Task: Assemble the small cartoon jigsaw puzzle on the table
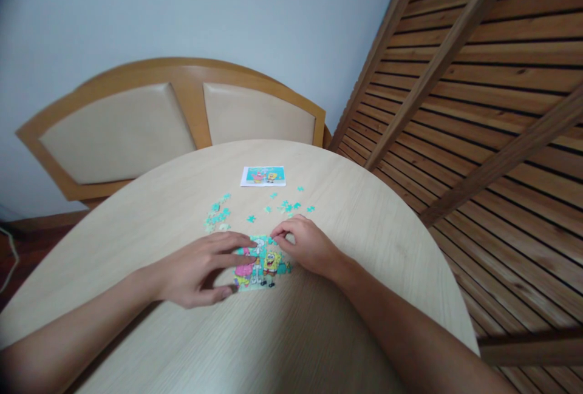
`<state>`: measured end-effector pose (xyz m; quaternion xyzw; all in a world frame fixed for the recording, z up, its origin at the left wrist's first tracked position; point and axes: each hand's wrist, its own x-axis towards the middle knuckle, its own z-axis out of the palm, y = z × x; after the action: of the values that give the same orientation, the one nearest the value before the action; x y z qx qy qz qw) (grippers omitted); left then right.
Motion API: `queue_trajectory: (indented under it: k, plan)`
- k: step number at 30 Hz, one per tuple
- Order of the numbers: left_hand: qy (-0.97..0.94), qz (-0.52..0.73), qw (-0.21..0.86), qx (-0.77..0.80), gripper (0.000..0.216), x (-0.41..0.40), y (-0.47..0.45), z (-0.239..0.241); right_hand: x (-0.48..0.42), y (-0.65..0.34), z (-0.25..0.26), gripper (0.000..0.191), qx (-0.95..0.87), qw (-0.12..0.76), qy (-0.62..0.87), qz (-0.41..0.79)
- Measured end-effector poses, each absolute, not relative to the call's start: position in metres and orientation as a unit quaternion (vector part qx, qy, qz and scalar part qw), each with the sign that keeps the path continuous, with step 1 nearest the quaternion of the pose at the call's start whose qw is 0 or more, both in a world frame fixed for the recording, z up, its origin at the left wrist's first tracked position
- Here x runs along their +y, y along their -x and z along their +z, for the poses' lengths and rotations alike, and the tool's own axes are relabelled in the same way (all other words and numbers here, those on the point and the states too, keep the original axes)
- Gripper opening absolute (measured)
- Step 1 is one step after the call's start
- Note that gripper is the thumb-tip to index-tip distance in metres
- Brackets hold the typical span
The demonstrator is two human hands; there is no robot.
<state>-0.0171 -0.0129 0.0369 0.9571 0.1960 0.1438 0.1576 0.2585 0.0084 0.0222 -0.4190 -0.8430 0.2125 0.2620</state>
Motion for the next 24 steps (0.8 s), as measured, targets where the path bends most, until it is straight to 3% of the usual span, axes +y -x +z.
queue_trajectory:
  k: [17,24]
  plan:
    - [-0.958,0.134,0.16,0.198,0.057,-0.012,0.018,0.035,0.009,-0.254,0.02,0.019,-0.854,0.267,0.398,0.205]
    - [-0.909,0.242,0.182,0.288,0.03,-0.017,0.003,0.03,0.0,-0.244,0.022,0.011,-0.807,0.328,0.394,0.293]
